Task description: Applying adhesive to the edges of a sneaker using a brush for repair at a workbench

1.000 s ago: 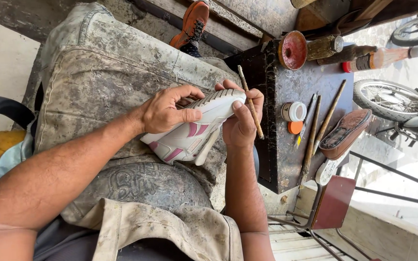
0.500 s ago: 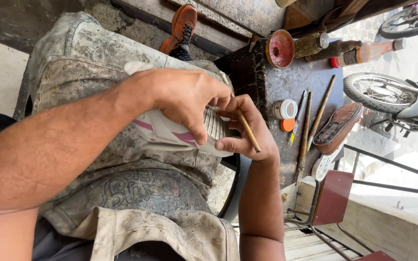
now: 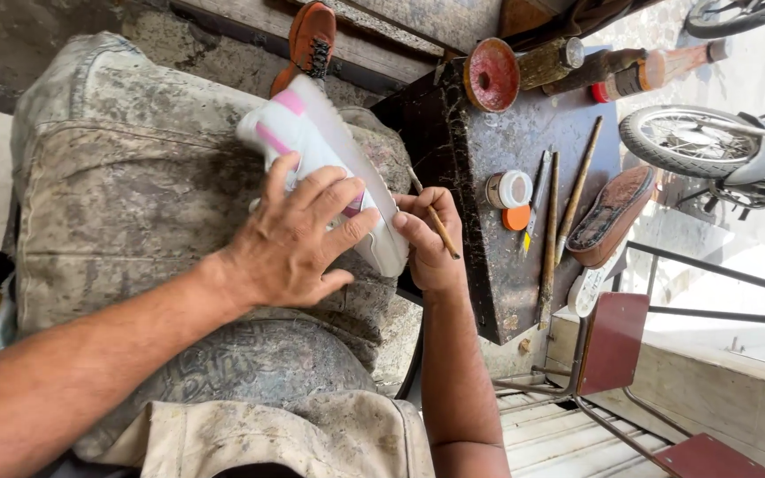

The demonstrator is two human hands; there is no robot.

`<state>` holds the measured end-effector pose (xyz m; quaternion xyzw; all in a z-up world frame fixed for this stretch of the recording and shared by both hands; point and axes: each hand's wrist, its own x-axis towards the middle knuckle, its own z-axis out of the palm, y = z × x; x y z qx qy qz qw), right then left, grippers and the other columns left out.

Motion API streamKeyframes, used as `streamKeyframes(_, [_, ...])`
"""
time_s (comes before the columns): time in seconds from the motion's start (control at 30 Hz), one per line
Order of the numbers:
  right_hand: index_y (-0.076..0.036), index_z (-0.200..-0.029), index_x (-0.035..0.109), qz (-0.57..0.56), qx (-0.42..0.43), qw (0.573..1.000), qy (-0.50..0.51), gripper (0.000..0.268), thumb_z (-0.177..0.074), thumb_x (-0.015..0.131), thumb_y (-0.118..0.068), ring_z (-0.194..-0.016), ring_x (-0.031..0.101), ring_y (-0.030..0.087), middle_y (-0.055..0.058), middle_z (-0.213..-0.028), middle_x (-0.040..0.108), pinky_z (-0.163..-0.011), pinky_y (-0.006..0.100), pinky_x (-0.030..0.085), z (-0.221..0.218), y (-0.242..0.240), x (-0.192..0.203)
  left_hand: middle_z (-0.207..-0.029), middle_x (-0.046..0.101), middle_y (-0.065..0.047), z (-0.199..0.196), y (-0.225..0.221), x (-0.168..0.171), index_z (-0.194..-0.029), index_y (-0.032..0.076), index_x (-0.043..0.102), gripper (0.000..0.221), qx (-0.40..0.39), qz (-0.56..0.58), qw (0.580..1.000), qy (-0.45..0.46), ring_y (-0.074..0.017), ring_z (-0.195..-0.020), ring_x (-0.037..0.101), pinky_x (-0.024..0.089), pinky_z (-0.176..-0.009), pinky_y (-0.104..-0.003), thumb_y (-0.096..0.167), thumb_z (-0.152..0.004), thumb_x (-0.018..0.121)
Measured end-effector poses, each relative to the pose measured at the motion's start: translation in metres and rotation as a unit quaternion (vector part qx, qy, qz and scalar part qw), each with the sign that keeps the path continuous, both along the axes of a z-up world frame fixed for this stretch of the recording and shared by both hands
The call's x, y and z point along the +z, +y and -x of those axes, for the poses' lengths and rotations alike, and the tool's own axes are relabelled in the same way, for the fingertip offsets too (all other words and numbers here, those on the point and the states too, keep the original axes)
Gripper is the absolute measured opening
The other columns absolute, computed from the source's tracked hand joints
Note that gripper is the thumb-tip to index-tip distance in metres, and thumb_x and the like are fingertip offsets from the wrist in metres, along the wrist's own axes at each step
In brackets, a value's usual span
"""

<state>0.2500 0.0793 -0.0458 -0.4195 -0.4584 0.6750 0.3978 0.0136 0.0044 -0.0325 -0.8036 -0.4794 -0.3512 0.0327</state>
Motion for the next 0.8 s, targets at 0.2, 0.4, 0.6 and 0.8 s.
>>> streamKeyframes(0.2, [-0.003,-0.103,0.049,-0.087,-0.004,0.972,-0.216,0.034,-0.088,0.08,-0.005,-0.087,0.072,0.023,0.026,-0.105,0.074,-0.067,0.031,0.059,-0.029,-0.004,-0.018,-0.149,0.045,-0.015,-0.038,0.004,-0.072,-0.151,0.024,0.044,0.086,-0.064,0.077,0.995,-0.025,-0.0408,-0.142,0.04,0.027,-0.113,-0.073,0.031,-0.074,0.083])
streamKeyframes(0.4, [-0.004,-0.103,0.049,-0.107,0.014,0.965,-0.238,0.035,-0.09,0.081,-0.007,-0.095,0.075,0.025,0.025,-0.106,0.075,-0.076,0.031,0.061,-0.031,-0.005,0.007,-0.147,0.045,-0.013,-0.043,0.003,-0.07,-0.149,0.024,0.048,0.07,-0.06,0.071,0.995,-0.043,-0.0453,-0.143,0.037,0.025,-0.111,-0.076,0.014,-0.082,0.068])
streamKeyframes(0.6, [-0.003,-0.104,0.049,-0.091,0.034,0.97,-0.221,0.034,-0.089,0.08,-0.002,-0.098,0.074,0.027,0.027,-0.107,0.074,-0.079,0.034,0.062,-0.029,-0.001,0.004,-0.136,0.052,-0.012,-0.039,0.007,-0.072,-0.14,0.023,0.054,0.061,-0.055,0.073,0.994,-0.054,-0.0416,-0.136,0.047,0.029,-0.114,-0.072,0.011,-0.081,0.063])
streamKeyframes(0.8, [-0.004,-0.104,0.048,-0.085,0.028,0.977,-0.192,0.035,-0.088,0.079,0.002,-0.093,0.075,0.024,0.026,-0.105,0.074,-0.076,0.029,0.062,-0.032,0.002,0.0,-0.132,0.057,-0.01,-0.04,0.011,-0.073,-0.139,0.019,0.056,0.057,-0.036,0.059,0.996,-0.058,-0.0372,-0.134,0.052,0.03,-0.115,-0.066,0.014,-0.082,0.06])
